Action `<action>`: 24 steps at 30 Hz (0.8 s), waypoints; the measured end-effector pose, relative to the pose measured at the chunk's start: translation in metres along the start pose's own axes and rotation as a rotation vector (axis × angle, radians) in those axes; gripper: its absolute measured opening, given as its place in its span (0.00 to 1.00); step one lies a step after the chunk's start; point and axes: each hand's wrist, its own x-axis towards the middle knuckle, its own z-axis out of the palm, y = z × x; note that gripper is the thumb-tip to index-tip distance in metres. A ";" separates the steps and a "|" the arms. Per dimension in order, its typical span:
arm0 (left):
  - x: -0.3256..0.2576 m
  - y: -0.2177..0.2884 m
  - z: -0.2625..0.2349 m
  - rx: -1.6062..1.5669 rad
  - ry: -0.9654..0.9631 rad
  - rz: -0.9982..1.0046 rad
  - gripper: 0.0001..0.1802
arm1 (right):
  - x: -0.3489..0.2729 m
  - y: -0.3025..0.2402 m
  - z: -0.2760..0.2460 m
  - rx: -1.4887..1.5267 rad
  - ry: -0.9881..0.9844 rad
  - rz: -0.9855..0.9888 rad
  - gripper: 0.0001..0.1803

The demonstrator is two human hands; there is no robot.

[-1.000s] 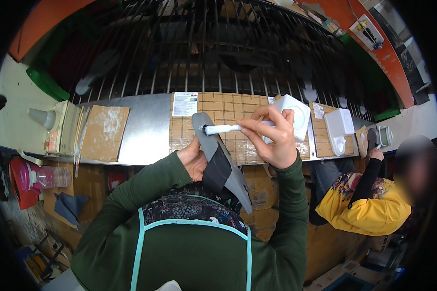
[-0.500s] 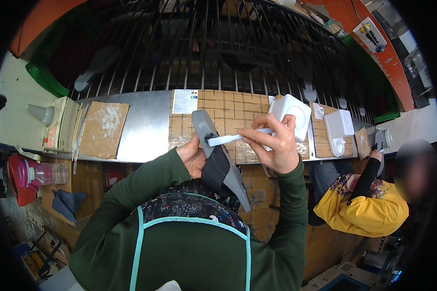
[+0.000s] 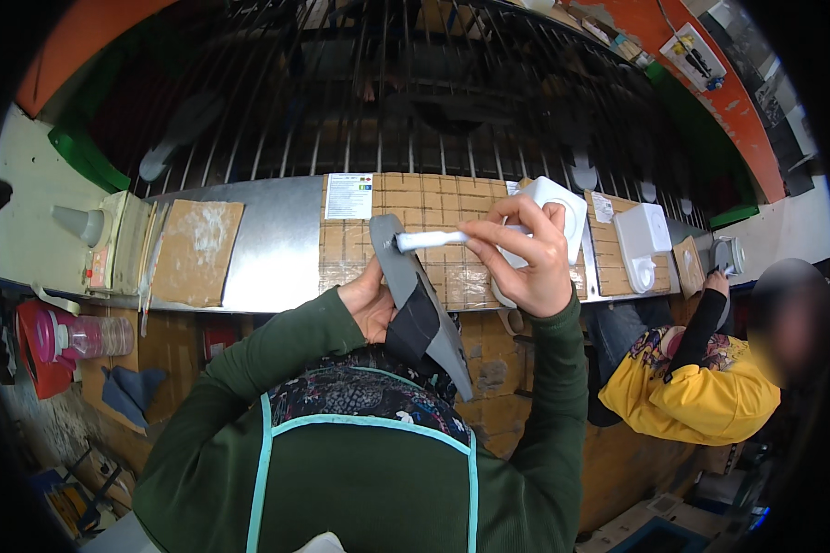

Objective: The person paints a gray shoe sole with a small brush, repeatedly dipping the brush into a white container and applying paint to the sole's surface. The person rotates the sole to reach different areas and continues the process throughout the clip.

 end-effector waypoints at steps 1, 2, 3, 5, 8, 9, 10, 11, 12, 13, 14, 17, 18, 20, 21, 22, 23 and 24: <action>0.000 0.000 0.000 0.002 -0.008 0.009 0.53 | 0.002 0.000 0.000 -0.014 0.004 -0.013 0.12; 0.000 0.000 0.000 0.002 -0.015 0.019 0.52 | 0.003 -0.001 0.000 -0.026 0.000 -0.023 0.12; 0.000 0.000 0.000 0.015 -0.003 0.018 0.51 | 0.004 -0.001 0.000 -0.038 -0.006 -0.033 0.12; -0.001 0.001 0.000 0.021 -0.005 0.041 0.52 | 0.005 -0.003 -0.002 -0.032 -0.033 -0.031 0.12; -0.001 0.003 0.002 0.041 0.002 0.043 0.53 | 0.006 -0.003 -0.004 -0.027 -0.067 -0.048 0.13; -0.001 0.003 0.002 0.050 -0.001 0.038 0.54 | 0.005 -0.002 -0.005 -0.027 -0.077 -0.056 0.13; -0.001 0.004 0.003 0.041 -0.008 0.034 0.54 | 0.005 -0.002 -0.005 -0.026 -0.079 -0.061 0.13; -0.001 0.004 0.004 0.035 -0.017 0.028 0.55 | 0.004 -0.002 -0.006 -0.025 -0.081 -0.065 0.13; -0.001 0.005 0.004 0.035 -0.024 0.016 0.55 | 0.003 -0.002 -0.006 -0.027 -0.080 -0.070 0.13; -0.001 0.005 0.004 0.024 -0.029 0.024 0.57 | 0.002 -0.002 -0.007 -0.029 -0.089 -0.073 0.14; -0.002 0.005 0.004 0.017 -0.032 0.026 0.60 | 0.001 -0.002 -0.007 -0.033 -0.095 -0.076 0.14; -0.001 0.005 0.005 0.007 0.003 0.042 0.62 | -0.002 -0.002 -0.009 -0.032 -0.118 -0.084 0.13; -0.001 0.005 0.005 0.006 0.021 0.048 0.62 | -0.003 -0.002 -0.010 -0.039 -0.135 -0.085 0.13; -0.001 0.006 0.005 0.024 -0.022 0.035 0.58 | -0.002 0.000 -0.015 0.037 -0.176 -0.087 0.13; -0.002 0.007 0.005 0.040 -0.020 0.018 0.56 | -0.001 0.002 -0.017 0.071 -0.200 -0.086 0.13; -0.002 0.007 0.005 0.054 -0.032 0.027 0.55 | 0.000 0.002 -0.016 0.087 -0.162 -0.050 0.12; -0.002 0.007 0.006 0.074 -0.022 0.026 0.55 | 0.001 0.003 -0.015 0.103 -0.124 -0.015 0.12; -0.002 0.007 0.006 0.101 -0.012 0.024 0.54 | 0.003 0.003 -0.014 0.116 -0.087 0.016 0.12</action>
